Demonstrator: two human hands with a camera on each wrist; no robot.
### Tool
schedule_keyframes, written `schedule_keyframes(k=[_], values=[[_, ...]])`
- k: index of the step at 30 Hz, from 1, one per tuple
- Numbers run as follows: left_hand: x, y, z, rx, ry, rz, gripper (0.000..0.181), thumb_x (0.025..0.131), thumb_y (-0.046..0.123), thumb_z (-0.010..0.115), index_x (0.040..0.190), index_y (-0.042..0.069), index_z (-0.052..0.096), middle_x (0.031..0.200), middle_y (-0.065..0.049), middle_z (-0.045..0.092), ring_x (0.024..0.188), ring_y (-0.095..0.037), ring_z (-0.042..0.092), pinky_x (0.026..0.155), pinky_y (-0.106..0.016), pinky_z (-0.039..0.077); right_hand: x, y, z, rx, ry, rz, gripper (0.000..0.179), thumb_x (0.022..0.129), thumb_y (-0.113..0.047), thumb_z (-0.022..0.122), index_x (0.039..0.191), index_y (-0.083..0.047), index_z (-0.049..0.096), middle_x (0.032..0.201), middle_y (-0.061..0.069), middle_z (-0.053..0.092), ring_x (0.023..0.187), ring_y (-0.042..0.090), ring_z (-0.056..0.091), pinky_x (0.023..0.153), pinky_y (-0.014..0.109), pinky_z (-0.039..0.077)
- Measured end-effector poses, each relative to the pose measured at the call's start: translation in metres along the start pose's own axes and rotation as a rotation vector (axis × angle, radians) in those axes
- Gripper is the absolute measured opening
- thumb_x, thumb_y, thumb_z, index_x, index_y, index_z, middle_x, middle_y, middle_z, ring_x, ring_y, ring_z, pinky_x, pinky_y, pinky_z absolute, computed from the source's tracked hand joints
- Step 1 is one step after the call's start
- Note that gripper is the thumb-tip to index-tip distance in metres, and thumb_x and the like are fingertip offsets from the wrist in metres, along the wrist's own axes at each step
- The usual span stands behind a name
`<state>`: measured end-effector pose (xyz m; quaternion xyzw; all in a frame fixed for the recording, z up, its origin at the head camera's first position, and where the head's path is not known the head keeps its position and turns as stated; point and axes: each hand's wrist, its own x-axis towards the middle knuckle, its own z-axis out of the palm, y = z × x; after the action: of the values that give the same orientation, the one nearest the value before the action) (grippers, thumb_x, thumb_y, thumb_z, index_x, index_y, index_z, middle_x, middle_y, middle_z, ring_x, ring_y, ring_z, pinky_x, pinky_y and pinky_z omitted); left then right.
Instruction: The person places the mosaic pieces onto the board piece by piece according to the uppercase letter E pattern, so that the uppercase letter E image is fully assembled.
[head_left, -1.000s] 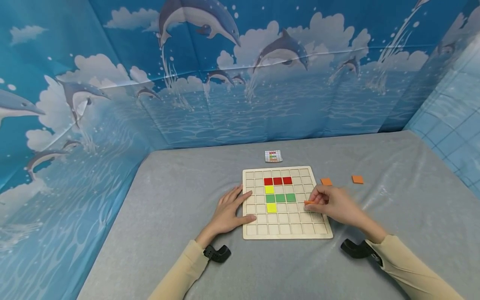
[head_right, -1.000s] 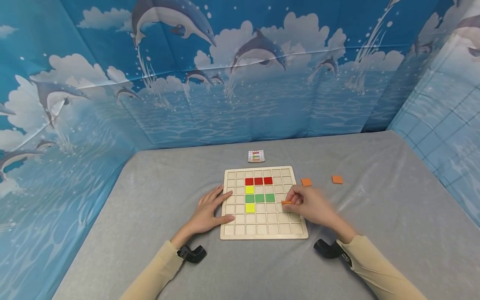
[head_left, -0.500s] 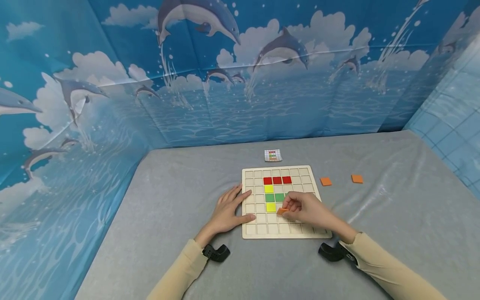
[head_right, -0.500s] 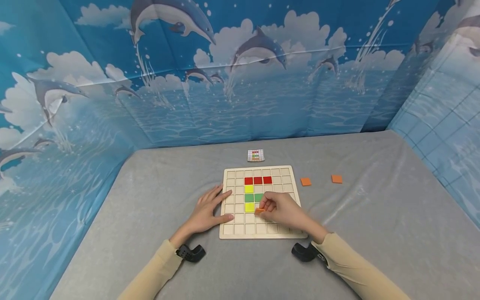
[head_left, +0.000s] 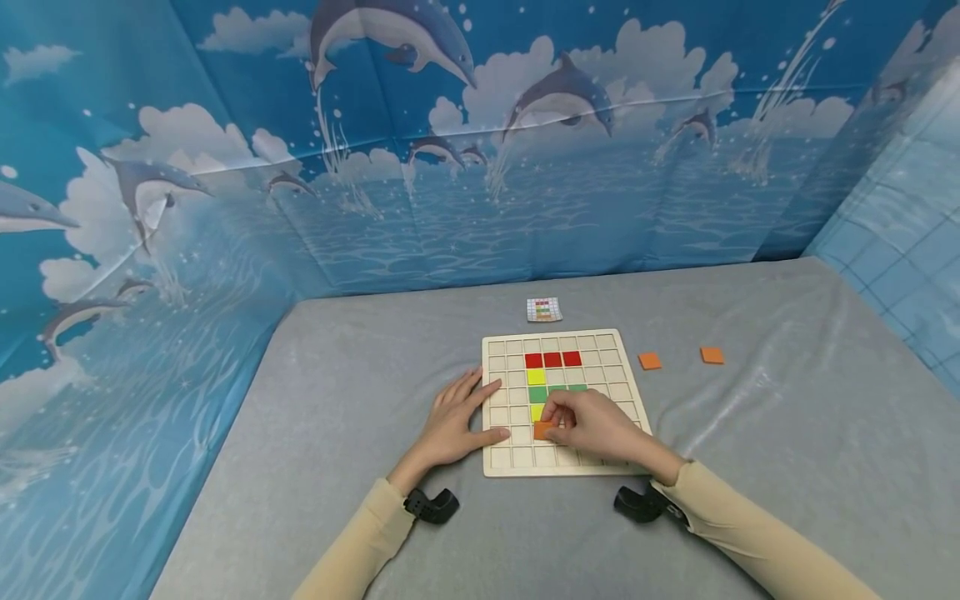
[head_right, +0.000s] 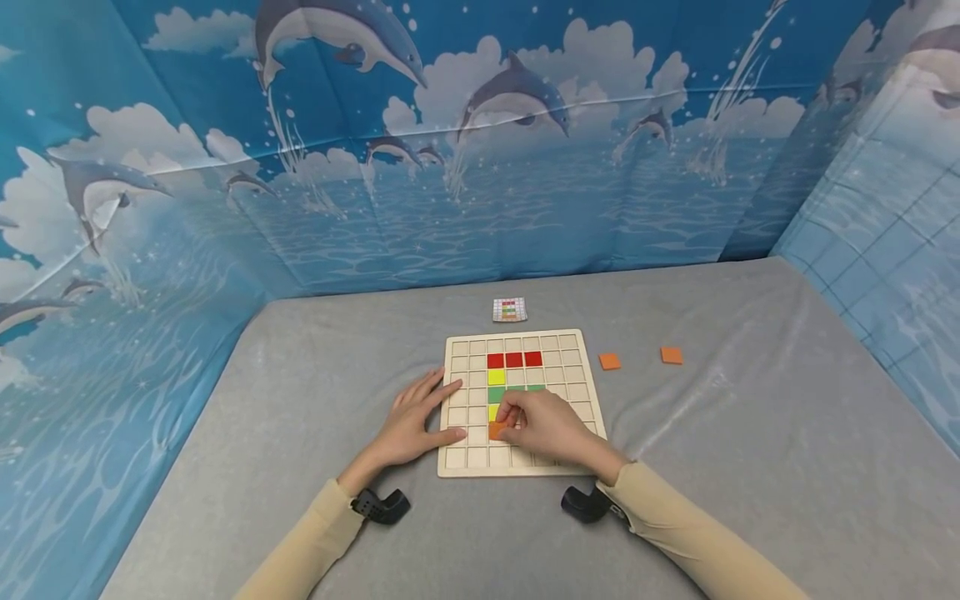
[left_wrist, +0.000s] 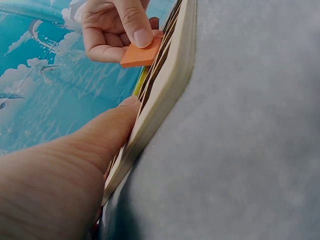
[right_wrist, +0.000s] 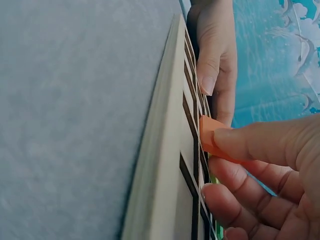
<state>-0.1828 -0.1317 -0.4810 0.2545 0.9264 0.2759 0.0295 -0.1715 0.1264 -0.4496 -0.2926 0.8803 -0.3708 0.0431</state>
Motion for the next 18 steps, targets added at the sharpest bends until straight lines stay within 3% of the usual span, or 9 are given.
schedule_keyframes(k=[7,18], values=[[-0.0009,-0.0022,0.0016,-0.016,0.014,0.019,0.074,0.086,0.054,0.062,0.148,0.020,0.038,0.155,-0.010,0.019,0.142,-0.026,0.012,0.107,-0.054,0.013,-0.0010,0.0010,0.0016,-0.014,0.002,-0.007,0.014,0.078,-0.012,0.078,0.087,-0.016,0.067,0.070,-0.010,0.052,0.058,0.004,0.045,0.055,0.024,0.041],[0.0004,-0.0027,0.0011,-0.002,-0.004,-0.011,0.075,0.086,0.054,0.062,0.148,0.022,0.037,0.156,-0.007,0.018,0.142,-0.021,0.009,0.109,-0.051,0.010,-0.0023,-0.0010,0.0017,-0.088,0.008,-0.009,0.019,0.075,-0.021,0.082,0.090,-0.019,0.071,0.077,-0.007,0.053,0.061,0.005,0.044,0.055,0.024,0.040]])
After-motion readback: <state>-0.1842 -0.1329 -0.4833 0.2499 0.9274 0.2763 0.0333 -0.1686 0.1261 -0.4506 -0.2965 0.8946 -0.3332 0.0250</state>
